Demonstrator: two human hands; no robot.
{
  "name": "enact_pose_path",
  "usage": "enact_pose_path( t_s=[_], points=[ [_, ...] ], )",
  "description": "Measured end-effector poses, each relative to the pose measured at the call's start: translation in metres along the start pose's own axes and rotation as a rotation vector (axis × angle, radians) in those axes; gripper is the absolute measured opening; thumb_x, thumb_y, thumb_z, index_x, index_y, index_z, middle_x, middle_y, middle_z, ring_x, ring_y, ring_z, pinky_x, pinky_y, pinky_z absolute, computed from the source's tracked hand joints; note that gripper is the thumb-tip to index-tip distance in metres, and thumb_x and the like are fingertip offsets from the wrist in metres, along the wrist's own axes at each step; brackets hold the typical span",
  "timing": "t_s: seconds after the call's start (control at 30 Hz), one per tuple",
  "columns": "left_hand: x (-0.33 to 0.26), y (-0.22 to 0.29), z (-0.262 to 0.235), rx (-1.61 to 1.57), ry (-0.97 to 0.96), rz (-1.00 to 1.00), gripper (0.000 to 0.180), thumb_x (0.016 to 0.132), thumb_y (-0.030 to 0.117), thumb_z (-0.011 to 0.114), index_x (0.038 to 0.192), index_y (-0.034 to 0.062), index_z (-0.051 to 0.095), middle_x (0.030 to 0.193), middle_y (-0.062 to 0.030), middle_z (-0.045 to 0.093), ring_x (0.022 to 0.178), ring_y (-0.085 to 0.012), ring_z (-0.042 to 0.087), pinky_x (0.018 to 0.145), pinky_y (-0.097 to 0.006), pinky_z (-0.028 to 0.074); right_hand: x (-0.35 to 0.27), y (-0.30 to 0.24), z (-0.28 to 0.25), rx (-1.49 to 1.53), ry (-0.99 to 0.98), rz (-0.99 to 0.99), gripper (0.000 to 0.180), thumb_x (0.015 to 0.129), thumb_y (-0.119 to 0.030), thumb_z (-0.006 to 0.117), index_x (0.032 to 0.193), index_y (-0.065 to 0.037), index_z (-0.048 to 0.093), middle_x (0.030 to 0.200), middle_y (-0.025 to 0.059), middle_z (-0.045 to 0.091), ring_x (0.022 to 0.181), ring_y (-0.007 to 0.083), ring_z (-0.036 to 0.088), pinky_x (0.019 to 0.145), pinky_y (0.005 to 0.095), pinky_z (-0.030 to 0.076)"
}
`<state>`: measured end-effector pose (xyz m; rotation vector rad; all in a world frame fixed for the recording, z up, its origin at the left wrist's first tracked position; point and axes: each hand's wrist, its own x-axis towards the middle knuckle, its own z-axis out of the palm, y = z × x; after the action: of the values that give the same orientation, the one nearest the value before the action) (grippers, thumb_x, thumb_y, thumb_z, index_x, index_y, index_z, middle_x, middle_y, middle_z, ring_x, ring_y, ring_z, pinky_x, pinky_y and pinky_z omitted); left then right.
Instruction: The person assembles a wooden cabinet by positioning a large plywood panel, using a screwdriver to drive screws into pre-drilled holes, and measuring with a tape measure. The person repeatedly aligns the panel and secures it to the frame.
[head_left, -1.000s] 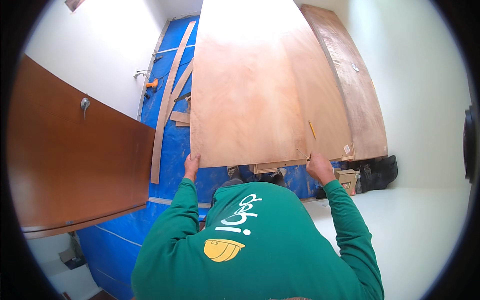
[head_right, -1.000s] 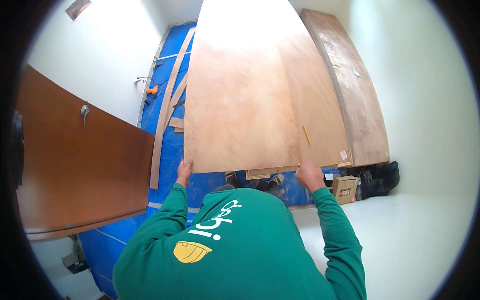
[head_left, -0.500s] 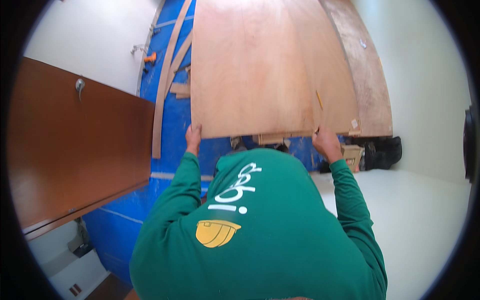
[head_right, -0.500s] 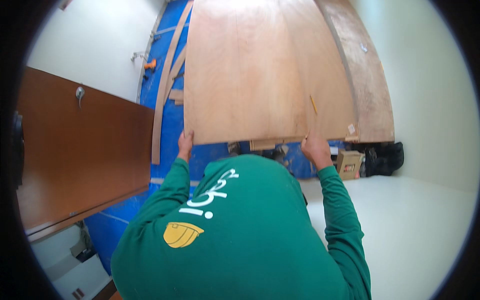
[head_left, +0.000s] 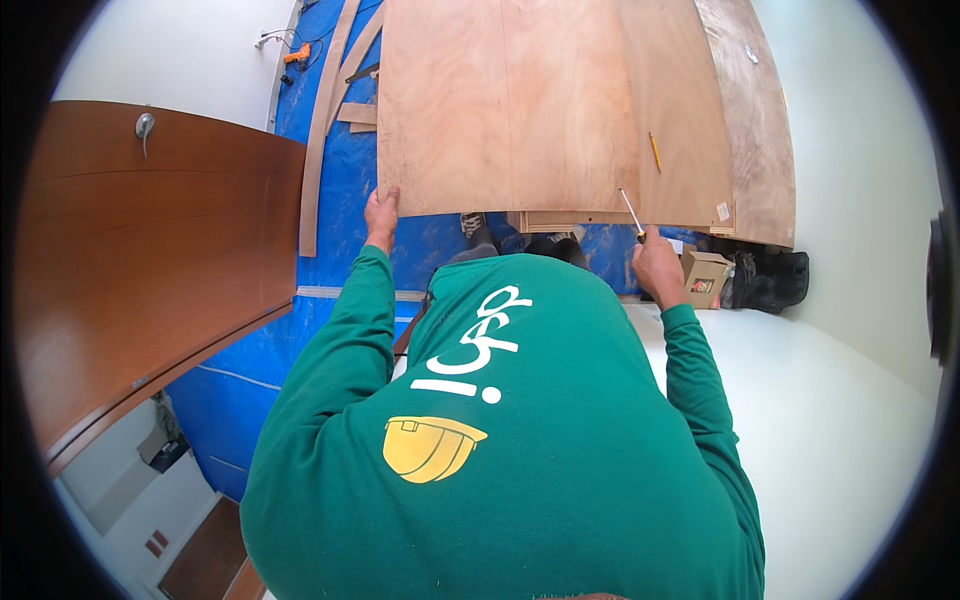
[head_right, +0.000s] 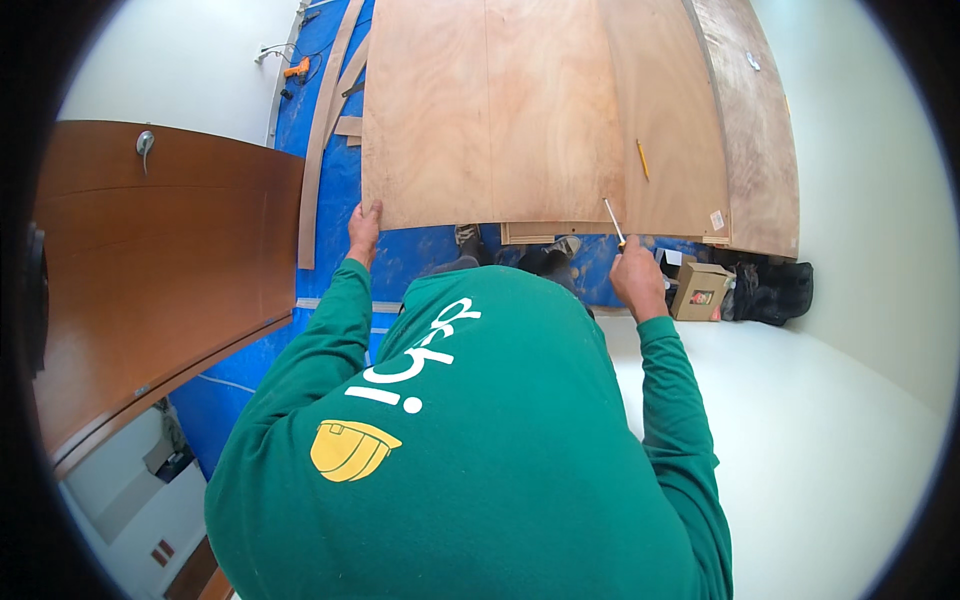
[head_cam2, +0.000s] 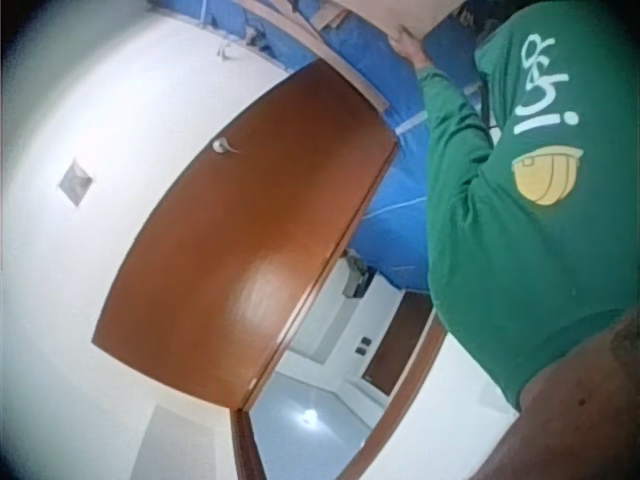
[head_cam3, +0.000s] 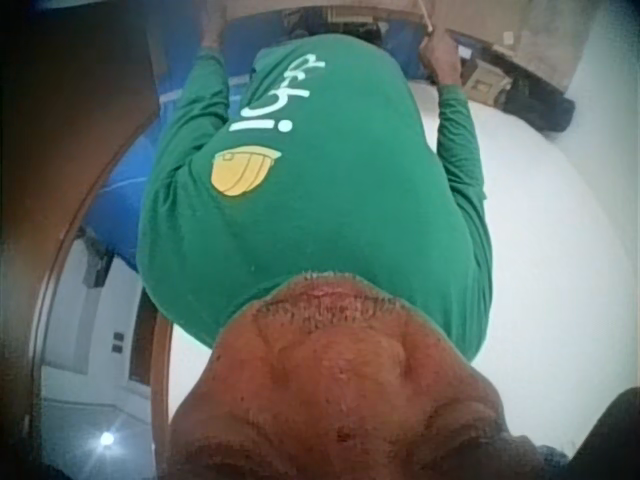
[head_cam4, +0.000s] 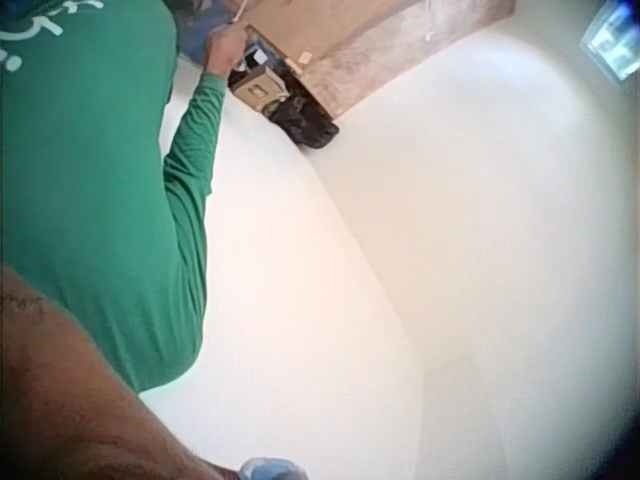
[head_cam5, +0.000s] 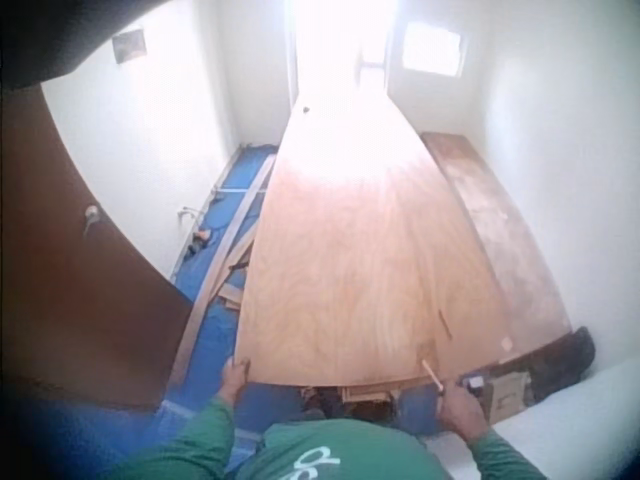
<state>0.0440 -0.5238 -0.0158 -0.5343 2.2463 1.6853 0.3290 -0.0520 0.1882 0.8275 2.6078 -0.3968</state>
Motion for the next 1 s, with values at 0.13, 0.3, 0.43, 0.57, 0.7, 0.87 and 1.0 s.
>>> enact_pose_path(
  t_s=[0.13,0.3,0.43,0.57,0.7,0.87,1.0],
  points=[
    [0.003,-0.003,0.002,-0.036,0.002,0.057,0.058,0.102,0.030,0.080,0.148,-0.0005,0.061,0.133,-0.0144,0.074,0.119,-0.0218,0.070,0.103,-0.037,0.054,-0.004,0.000,-0.008,0.010,0.178,-0.091,0.030,0.098,-0.014,0.063,0.122,0.004,0.058,0.105,0.0298,0.072,0.102,0.0492,0.073,0.092,0.0582,0.058],
    [-0.007,0.000,0.016,0.446,0.297,0.135,0.067,0.096,0.033,0.084,0.151,0.0031,0.060,0.141,-0.0198,0.062,0.133,-0.0354,0.058,0.115,-0.048,0.046,0.010,0.005,-0.037,-0.241,0.264,-0.312,0.010,0.096,-0.010,0.064,0.104,-0.005,0.063,0.094,0.0195,0.069,0.094,0.0401,0.072,0.081,0.0521,0.058],
    [-0.016,0.007,0.029,0.700,0.429,0.278,0.076,0.092,0.031,0.085,0.157,0.0094,0.053,0.143,-0.0209,0.054,0.139,-0.0421,0.047,0.118,-0.056,0.038,0.035,0.007,-0.063,-0.367,0.349,-0.529,0.005,0.096,-0.007,0.064,0.100,-0.009,0.067,0.089,0.0128,0.067,0.087,0.0352,0.071,0.074,0.0490,0.056],
    [-0.019,0.013,0.046,0.942,0.333,0.522,0.085,0.091,0.038,0.083,0.164,0.0140,0.045,0.153,-0.0210,0.049,0.146,-0.0438,0.042,0.122,-0.058,0.032,0.054,0.004,-0.083,-0.476,0.263,-0.695,0.008,0.096,-0.006,0.063,0.095,-0.009,0.071,0.093,0.0125,0.069,0.092,0.0346,0.073,0.077,0.0504,0.058],
    [-0.041,0.015,0.083,0.893,-0.093,0.660,0.105,0.089,0.059,0.079,0.173,0.0169,0.032,0.174,-0.0244,0.027,0.163,-0.0491,0.019,0.132,-0.062,0.013,0.061,0.000,-0.083,-0.510,0.170,-0.642,0.008,0.095,-0.007,0.065,0.092,-0.007,0.073,0.094,0.0136,0.073,0.090,0.0361,0.077,0.076,0.0504,0.061],
    [-0.094,0.030,0.121,1.015,-0.328,0.551,0.125,0.081,0.075,0.079,0.176,0.0204,0.019,0.181,-0.0272,0.002,0.167,-0.0482,-0.013,0.129,-0.070,-0.005,0.074,0.003,-0.081,-0.024,0.123,-0.207,0.016,0.088,-0.014,0.072,0.088,0.002,0.077,0.089,0.0272,0.076,0.086,0.0419,0.078,0.077,0.0492,0.063],
    [-0.100,0.048,0.134,0.999,-0.350,0.510,0.133,0.077,0.077,0.081,0.177,0.0210,0.013,0.180,-0.0278,-0.006,0.164,-0.0490,-0.022,0.126,-0.073,-0.013,0.087,0.007,-0.094,0.257,-0.110,0.137,0.025,0.083,-0.019,0.074,0.086,0.006,0.077,0.092,0.0341,0.074,0.090,0.0476,0.076,0.083,0.0520,0.062]
  ],
)
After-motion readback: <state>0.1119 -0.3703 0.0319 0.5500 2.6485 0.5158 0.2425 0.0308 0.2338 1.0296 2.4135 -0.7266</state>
